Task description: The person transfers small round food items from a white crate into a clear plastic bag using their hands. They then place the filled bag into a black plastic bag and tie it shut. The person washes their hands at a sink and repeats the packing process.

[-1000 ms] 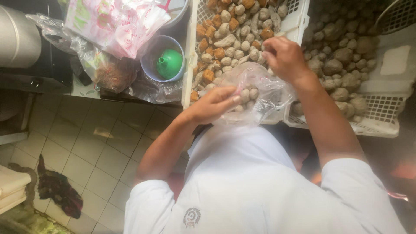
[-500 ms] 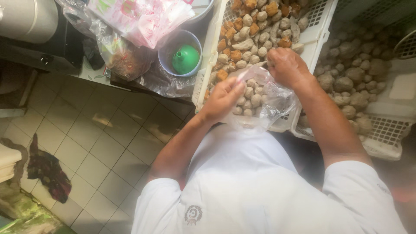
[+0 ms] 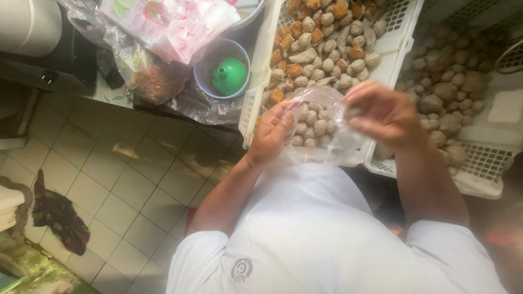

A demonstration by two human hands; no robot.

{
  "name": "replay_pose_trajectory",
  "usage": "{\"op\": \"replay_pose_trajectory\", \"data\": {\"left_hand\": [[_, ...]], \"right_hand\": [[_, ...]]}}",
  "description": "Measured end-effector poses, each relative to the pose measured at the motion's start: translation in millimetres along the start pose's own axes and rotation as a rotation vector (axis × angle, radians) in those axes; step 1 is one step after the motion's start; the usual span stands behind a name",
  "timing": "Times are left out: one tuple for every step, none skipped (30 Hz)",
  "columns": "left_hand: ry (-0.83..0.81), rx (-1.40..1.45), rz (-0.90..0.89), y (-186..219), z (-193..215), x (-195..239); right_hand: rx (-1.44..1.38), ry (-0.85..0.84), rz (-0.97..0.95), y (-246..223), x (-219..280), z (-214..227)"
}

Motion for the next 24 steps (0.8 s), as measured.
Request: {"op": "replay_pose_trajectory", "data": {"left_hand": [[0.011,0.0,0.005,-0.9,-0.2,0.6],[0.021,-0.003,0.005,-0.6,0.3,-0.5],[0.031,-0.007,0.005,-0.6,0.9,-1.5],[0.028,-0.019,0.016,-1.5,1.4,-1.7],[0.025,-0.031,0.027,-2.8,2.4,-1.8],[0.026,-0.042,0.038,-4.6,3.8,-0.7],[0.002,-0.027,0.035,-5.4,3.9,-1.0],[-0.022,-0.011,0.032,-6.7,3.7,-1.0],[-0.046,0.005,0.028,-8.1,2.7,0.4],[-0.05,-0.003,0.032,-9.6,2.6,-0.5],[-0.054,-0.011,0.036,-10.9,1.7,-1.1],[-0.057,-0.021,0.04,-11.2,1.4,-1.9],[-0.064,-0.029,0.05,-12.1,0.2,-3.4],[-0.066,-0.037,0.06,-12.8,0.0,-2.5],[-0.067,-0.045,0.071,-13.2,0.1,-1.9],[-0.057,-0.056,0.069,-12.8,0.8,-1.4],[-0.046,-0.068,0.067,-12.0,1.8,-1.1],[-0.038,-0.077,0.066,-11.6,2.0,-1.3],[-0.037,-0.066,0.069,-11.3,1.8,-1.6],[-0.036,-0.054,0.07,-10.8,1.8,-2.0],[-0.035,-0.043,0.071,-10.1,1.9,-2.5],[-0.036,-0.034,0.066,-9.2,1.5,-2.0],[-0.036,-0.026,0.06,-8.5,0.8,-1.5],[-0.043,-0.018,0.056,-8.2,-0.5,-3.0]], "right_hand": [[0.272,-0.145,-0.025,-3.1,2.1,-28.2],[0.397,-0.137,-0.021,-4.9,0.9,-46.8],[0.523,-0.129,-0.018,-6.5,-0.2,-57.7],[0.511,-0.121,-0.045,-3.4,-2.5,-58.7],[0.499,-0.113,-0.073,3.9,-5.9,-58.0],[0.484,-0.109,-0.1,13.4,-7.7,-54.2],[0.562,0.02,-0.083,21.9,-15.0,-30.8],[0.638,0.148,-0.066,31.9,-22.1,-3.7],[0.691,0.243,-0.184,52.9,-24.3,20.2],[0.746,0.343,-0.297,73.2,-25.0,44.2],[0.83,0.268,-0.267,89.3,-32.1,48.3],[0.911,0.192,-0.235,106.4,-39.2,48.0],[0.991,0.116,-0.203,122.0,-43.3,44.7],[1.024,0.066,-0.205,137.7,-44.8,41.5],[1.058,0.016,-0.207,150.7,-45.4,37.9],[1.091,-0.034,-0.21,161.2,-45.0,32.5],[1.138,-0.046,-0.255,169.9,-44.2,32.1],[1.186,-0.058,-0.302,175.4,-41.6,31.7],[1.233,-0.07,-0.35,178.9,-39.7,32.3],[1.186,-0.118,-0.393,182.3,-38.5,31.1],[1.138,-0.165,-0.435,185.0,-37.8,28.6],[1.089,-0.212,-0.479,186.1,-36.4,27.6],[1.071,-0.211,-0.505,184.0,-36.3,27.8],[1.057,-0.204,-0.534,181.3,-36.9,31.0]]}}
Point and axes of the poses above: each hand's wrist, its own x-axis away from the middle knuckle, its own z-axis out of the back of the hand, y = z × x, the point moved 8 cm from there along -x, towards the middle knuckle, and after that the axes turned 2 degrees about z, right-handed, at the moved point
